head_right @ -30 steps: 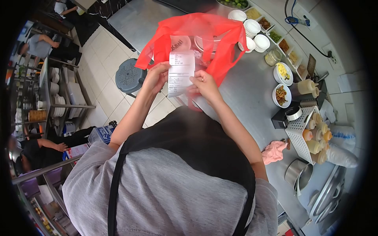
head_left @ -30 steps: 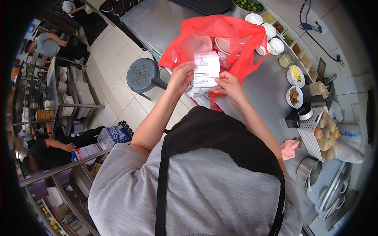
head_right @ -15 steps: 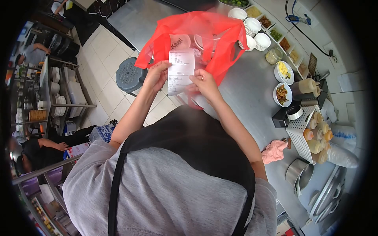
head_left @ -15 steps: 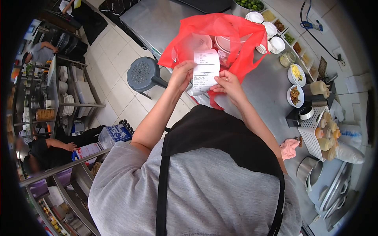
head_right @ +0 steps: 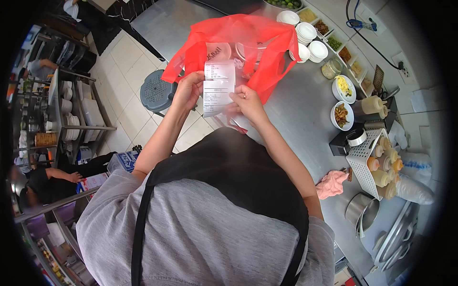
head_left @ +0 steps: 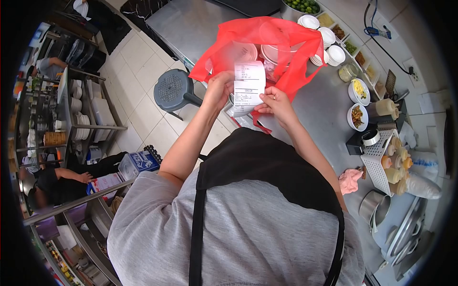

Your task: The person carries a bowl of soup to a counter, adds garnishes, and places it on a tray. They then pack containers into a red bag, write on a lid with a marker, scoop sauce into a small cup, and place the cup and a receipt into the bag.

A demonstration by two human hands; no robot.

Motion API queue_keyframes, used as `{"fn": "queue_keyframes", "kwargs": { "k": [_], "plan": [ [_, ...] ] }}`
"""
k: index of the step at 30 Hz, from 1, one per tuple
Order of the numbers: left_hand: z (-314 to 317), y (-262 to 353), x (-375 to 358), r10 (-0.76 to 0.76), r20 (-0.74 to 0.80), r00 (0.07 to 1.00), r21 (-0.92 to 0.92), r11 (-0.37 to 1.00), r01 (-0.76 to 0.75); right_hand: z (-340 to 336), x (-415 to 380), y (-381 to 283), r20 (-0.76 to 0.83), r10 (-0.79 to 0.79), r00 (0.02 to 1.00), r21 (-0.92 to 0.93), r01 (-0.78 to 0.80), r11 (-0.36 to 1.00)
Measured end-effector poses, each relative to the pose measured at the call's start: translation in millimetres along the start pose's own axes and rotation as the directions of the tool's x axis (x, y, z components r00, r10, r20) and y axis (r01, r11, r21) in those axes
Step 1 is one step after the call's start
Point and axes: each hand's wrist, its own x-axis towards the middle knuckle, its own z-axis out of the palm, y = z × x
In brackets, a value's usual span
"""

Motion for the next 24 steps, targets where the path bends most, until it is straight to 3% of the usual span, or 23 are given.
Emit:
{"fn": "queue_keyframes", "kwargs": {
  "k": [24],
  "plan": [
    [-3,-5,4,-0.014,-0.049,0.999,0.054,0.998,0.017,1,1,2,0.004,-0.005,1.000,0.027,0.005,1.000]
  ]
}}
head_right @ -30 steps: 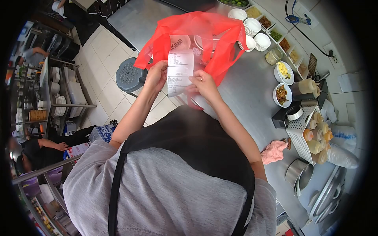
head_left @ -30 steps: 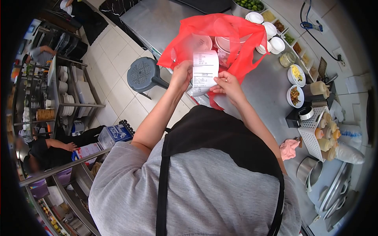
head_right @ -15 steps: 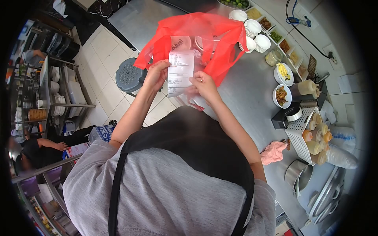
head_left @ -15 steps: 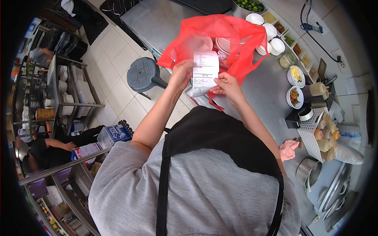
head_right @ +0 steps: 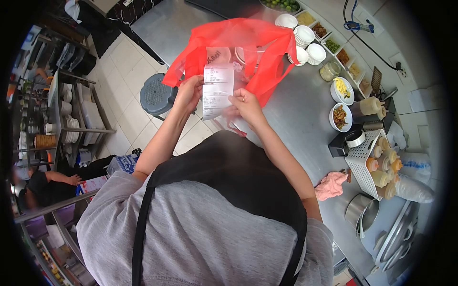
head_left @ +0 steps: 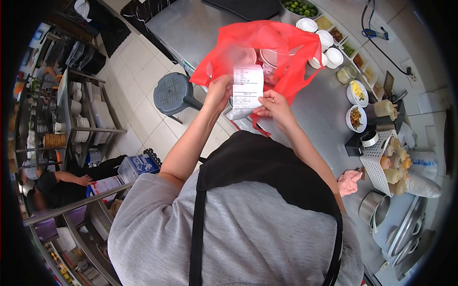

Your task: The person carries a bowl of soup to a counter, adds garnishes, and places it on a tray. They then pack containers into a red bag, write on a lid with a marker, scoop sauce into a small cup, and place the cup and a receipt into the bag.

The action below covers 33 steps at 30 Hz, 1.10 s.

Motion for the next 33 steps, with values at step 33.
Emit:
{"fn": "queue_keyframes", "kwargs": {
  "k": [33],
  "plan": [
    [-83,30,23,0.165,-0.364,0.916,0.367,0.930,-0.022,-169,41,-23,-0.402,-0.309,0.862,-0.364,0.160,0.918]
  ]
}}
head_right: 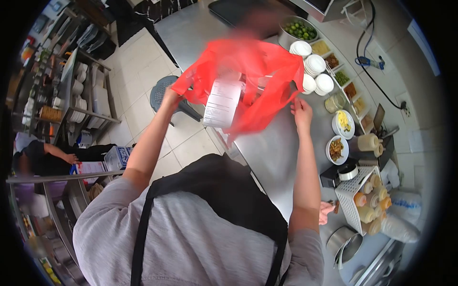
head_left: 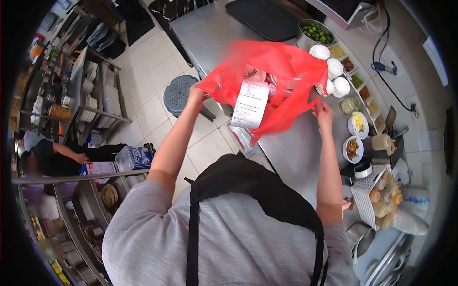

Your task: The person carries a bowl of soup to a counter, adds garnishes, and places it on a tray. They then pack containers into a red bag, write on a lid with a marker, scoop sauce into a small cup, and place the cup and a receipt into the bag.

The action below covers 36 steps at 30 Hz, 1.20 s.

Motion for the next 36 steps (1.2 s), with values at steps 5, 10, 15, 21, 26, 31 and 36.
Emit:
{"fn": "queue_keyframes", "kwargs": {
  "k": [5,10,15,21,26,31,36],
  "plan": [
    [40,-23,50,0.012,0.147,0.989,-0.279,0.960,0.030,45,44,-5,0.025,-0.301,0.953,-0.054,0.302,0.952],
    [39,-63,115,0.097,0.470,0.878,-0.352,0.932,0.085,46,51,14,0.041,-0.101,0.994,0.070,0.098,0.993],
    [16,-26,134,0.161,0.605,0.780,-0.321,0.946,0.054,56,46,29,0.134,0.096,0.986,0.367,-0.139,0.920],
    [-34,42,201,0.106,0.699,0.708,-0.186,0.982,0.036,158,22,0,0.143,0.219,0.965,0.504,-0.261,0.823],
    [-75,85,308,0.205,0.640,0.741,-0.300,0.954,-0.004,277,54,-35,0.216,0.204,0.955,0.567,-0.292,0.770],
    [-127,142,390,0.032,0.506,0.862,-0.309,0.940,0.147,380,115,-67,0.314,0.104,0.944,0.676,-0.299,0.673],
    [-247,135,467,0.037,-0.115,0.993,-0.141,0.989,-0.053,462,175,-87,0.277,-0.019,0.961,0.603,-0.158,0.782]
  ]
}}
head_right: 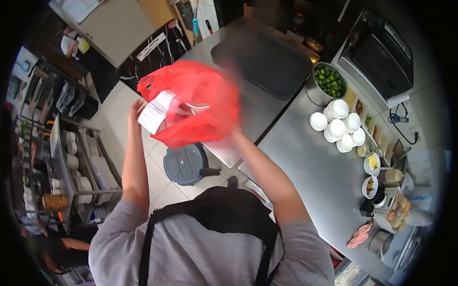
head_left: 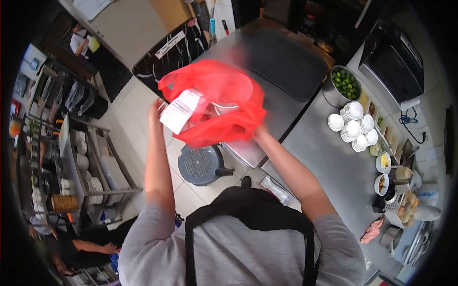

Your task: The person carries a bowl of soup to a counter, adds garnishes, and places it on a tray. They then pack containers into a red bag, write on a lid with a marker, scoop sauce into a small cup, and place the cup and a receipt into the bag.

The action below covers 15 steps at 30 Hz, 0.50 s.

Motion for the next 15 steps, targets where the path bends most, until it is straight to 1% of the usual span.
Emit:
{"fn": "queue_keyframes", "kwargs": {
  "k": [1,2,4,5,6,7,8,9,10,11,12,13,14,15],
  "plan": [
    [-6,9,-16,0.035,-0.110,0.993,-0.007,0.999,-0.035,3,17,15,-0.006,0.033,0.999,0.034,-0.033,0.999],
    [-9,20,-36,0.074,-0.200,0.977,0.095,0.994,-0.055,3,34,31,-0.016,0.064,0.998,0.070,-0.063,0.996],
    [-21,26,-48,0.221,-0.221,0.950,0.174,0.967,-0.185,-4,53,45,-0.050,0.122,0.991,0.144,-0.114,0.983],
    [-22,31,-57,0.294,-0.206,0.933,0.212,0.944,-0.251,1,49,32,-0.084,0.105,0.991,0.152,-0.092,0.984],
    [-16,35,-69,0.364,-0.231,0.902,0.248,0.919,-0.307,13,39,6,-0.120,0.236,0.964,0.014,-0.236,0.972],
    [-12,38,-76,0.516,-0.171,0.839,0.348,0.829,-0.438,16,31,-15,-0.174,0.359,0.917,-0.115,-0.381,0.917],
    [-2,41,-85,0.615,-0.098,0.783,0.348,0.758,-0.552,6,25,-24,-0.200,0.340,0.919,-0.108,-0.366,0.924],
    [20,51,-111,0.681,-0.048,0.730,0.411,0.680,-0.607,-6,14,-31,-0.069,0.335,0.940,-0.247,-0.341,0.907],
    [46,62,-142,0.742,0.005,0.670,0.464,0.592,-0.659,-18,1,-40,0.060,0.340,0.938,-0.382,-0.293,0.877],
    [66,68,-162,0.791,0.077,0.607,0.471,0.508,-0.721,-30,-21,-58,0.102,0.315,0.944,-0.512,-0.222,0.830],
    [87,72,-180,0.831,0.148,0.536,0.462,0.422,-0.780,-51,-41,-64,0.101,0.304,0.947,-0.537,-0.205,0.818],
    [110,76,-198,0.876,0.237,0.420,0.447,0.286,-0.848,-73,-63,-73,0.093,0.287,0.953,-0.567,-0.186,0.803],
    [131,76,-214,0.869,0.291,0.399,0.425,0.256,-0.868,-90,-95,-94,0.064,0.262,0.963,-0.609,-0.170,0.774],
    [151,71,-225,0.841,0.321,0.436,0.323,0.335,-0.885,-121,-121,-90,0.009,0.163,0.987,-0.538,-0.133,0.833]
  ]
}}
